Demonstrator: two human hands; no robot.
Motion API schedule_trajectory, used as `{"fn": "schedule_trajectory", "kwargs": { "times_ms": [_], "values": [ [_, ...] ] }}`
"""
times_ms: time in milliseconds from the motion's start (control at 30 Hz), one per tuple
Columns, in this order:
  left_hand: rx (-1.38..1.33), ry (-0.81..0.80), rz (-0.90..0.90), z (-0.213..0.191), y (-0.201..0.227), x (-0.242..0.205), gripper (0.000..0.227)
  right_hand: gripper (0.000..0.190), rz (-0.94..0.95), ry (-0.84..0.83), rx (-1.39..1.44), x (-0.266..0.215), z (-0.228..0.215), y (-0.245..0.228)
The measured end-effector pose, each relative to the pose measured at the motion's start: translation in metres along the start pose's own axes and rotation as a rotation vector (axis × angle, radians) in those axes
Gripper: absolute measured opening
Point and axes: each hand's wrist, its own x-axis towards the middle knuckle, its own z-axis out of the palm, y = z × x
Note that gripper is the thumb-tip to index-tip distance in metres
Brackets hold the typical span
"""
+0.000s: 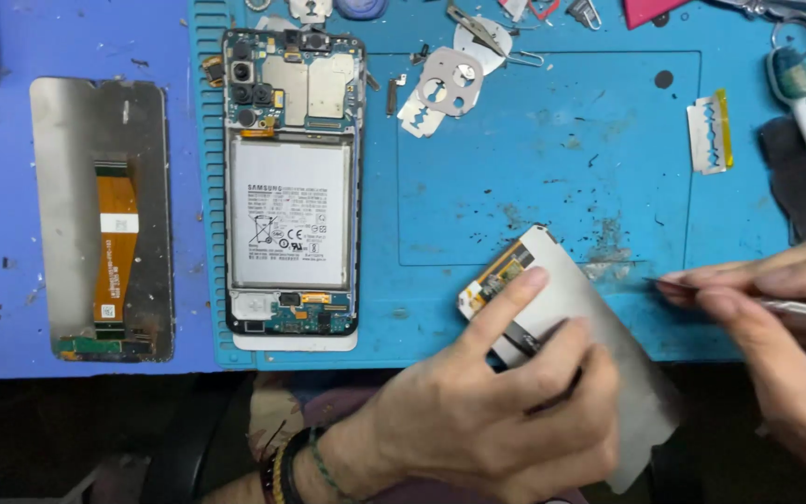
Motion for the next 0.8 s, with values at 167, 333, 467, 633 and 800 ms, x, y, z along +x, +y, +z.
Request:
{"fn": "schedule_trajectory", "kwargs": {
  "times_ms": [167, 333, 467, 633, 800],
  "values": [
    [-0.11, -0.092, -0.078, -0.004, 0.003, -0.012, 0.022, 0.038, -0.102, 0.007, -0.26, 0.011, 0.04, -0.057],
    [-0.017, -0.019, -0.157, 0.001, 0.003, -0.007, 0.011, 0.026, -0.229, -0.062, -0.174, 0.026, 0.056, -0.067],
    [-0.076, 0.062, -0.232, 0.009, 0.006, -0.009, 0.006, 0.026, -0.243, -0.076, -0.236, 0.029, 0.064, -0.075],
    [-0.082, 0.085, -0.294, 0.015, 0.012, -0.01, 0.009, 0.024, -0.24, -0.113, -0.21, 0.027, 0.06, -0.071],
    [-0.115, 0.1, -0.34, 0.011, 0.012, -0.007, 0.008, 0.026, -0.251, -0.141, -0.223, 0.026, 0.058, -0.07]
  ]
}}
